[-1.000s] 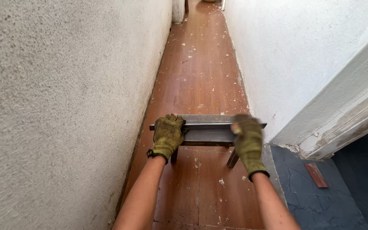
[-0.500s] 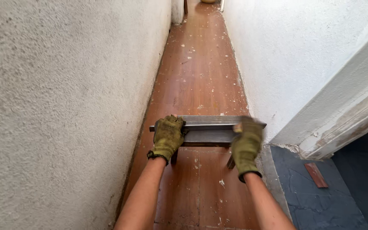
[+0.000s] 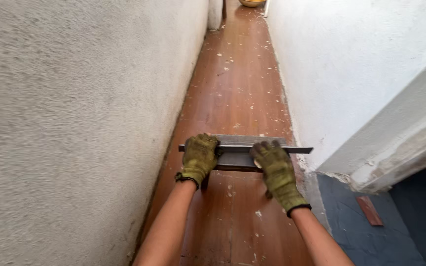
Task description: The person sharpens a metal bar using a sanding disc on a small stool. They repeatedly rub the sanding disc along the bar's edges and surfaces, occasionally flipping the bar to work on different sides.
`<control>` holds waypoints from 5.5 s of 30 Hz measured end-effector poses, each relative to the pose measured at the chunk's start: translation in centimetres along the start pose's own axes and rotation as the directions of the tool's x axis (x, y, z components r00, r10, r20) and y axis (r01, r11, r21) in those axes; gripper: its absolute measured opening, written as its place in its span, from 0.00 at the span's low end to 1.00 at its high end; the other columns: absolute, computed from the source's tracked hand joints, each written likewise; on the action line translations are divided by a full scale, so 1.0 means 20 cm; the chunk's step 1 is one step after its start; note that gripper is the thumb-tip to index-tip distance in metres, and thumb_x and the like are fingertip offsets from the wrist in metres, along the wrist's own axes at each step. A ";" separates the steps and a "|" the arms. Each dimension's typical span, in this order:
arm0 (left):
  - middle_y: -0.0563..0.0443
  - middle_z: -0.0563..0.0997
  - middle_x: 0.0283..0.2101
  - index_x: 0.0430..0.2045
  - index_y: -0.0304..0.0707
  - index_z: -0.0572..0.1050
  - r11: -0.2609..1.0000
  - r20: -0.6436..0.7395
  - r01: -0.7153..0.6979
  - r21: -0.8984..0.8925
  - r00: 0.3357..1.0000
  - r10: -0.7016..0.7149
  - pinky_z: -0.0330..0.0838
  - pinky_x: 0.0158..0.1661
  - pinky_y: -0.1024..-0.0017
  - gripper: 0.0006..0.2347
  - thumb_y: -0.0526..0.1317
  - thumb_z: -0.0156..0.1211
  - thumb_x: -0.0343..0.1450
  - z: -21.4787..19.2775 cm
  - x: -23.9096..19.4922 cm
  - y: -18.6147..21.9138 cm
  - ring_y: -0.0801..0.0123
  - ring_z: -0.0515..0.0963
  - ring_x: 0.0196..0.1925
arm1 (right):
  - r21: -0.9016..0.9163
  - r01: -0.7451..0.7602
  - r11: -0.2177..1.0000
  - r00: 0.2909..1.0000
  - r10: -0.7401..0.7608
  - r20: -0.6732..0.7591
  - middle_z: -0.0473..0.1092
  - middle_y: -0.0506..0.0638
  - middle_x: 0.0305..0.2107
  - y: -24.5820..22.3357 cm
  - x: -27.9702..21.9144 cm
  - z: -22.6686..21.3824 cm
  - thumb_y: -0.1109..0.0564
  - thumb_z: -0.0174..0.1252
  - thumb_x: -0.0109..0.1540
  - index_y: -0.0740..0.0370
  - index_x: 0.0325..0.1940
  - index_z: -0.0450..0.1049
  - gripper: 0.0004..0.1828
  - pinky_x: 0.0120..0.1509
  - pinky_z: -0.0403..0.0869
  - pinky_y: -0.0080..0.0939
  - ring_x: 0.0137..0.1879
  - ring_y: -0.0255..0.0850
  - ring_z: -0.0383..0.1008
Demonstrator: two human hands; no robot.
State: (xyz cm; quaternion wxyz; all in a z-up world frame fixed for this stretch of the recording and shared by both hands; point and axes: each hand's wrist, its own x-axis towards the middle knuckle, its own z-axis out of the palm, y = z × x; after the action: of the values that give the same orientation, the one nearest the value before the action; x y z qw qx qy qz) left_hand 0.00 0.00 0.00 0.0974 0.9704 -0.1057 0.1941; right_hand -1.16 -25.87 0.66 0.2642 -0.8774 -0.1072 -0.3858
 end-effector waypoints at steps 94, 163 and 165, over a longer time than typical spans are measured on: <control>0.38 0.70 0.64 0.65 0.41 0.65 0.530 0.271 0.593 -0.606 0.781 -0.563 0.67 0.61 0.54 0.33 0.66 0.44 0.72 -0.56 -0.57 0.75 0.48 0.70 0.65 | 0.807 -0.589 0.041 0.710 0.503 0.493 0.77 0.49 0.43 -0.51 -0.56 0.04 0.53 0.59 0.66 0.66 0.58 0.76 0.19 0.49 0.75 0.34 0.45 0.35 0.74; 0.47 0.84 0.51 0.46 0.53 0.82 0.997 0.458 0.073 -0.025 0.887 -0.054 0.76 0.55 0.56 0.15 0.53 0.56 0.71 -0.11 0.14 0.16 0.54 0.83 0.53 | -0.308 0.162 0.937 0.874 0.008 0.485 0.58 0.45 0.72 -0.24 -0.08 0.29 0.62 0.49 0.61 0.40 0.74 0.62 0.37 0.75 0.55 0.53 0.75 0.47 0.56; 0.48 0.83 0.51 0.47 0.55 0.81 0.995 0.457 0.086 -0.040 0.887 -0.058 0.74 0.55 0.55 0.17 0.56 0.56 0.70 -0.13 0.14 0.17 0.54 0.82 0.54 | -0.353 0.366 0.861 0.900 -0.231 0.370 0.62 0.48 0.70 -0.07 0.00 0.17 0.67 0.48 0.60 0.46 0.72 0.65 0.35 0.75 0.61 0.49 0.73 0.45 0.62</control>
State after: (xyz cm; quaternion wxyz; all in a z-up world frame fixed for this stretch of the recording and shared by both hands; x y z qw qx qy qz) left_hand 0.89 -3.15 3.92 0.1059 0.9888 -0.0950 -0.0456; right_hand 0.50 -22.89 -0.71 -0.0122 -0.9353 -0.2002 -0.2914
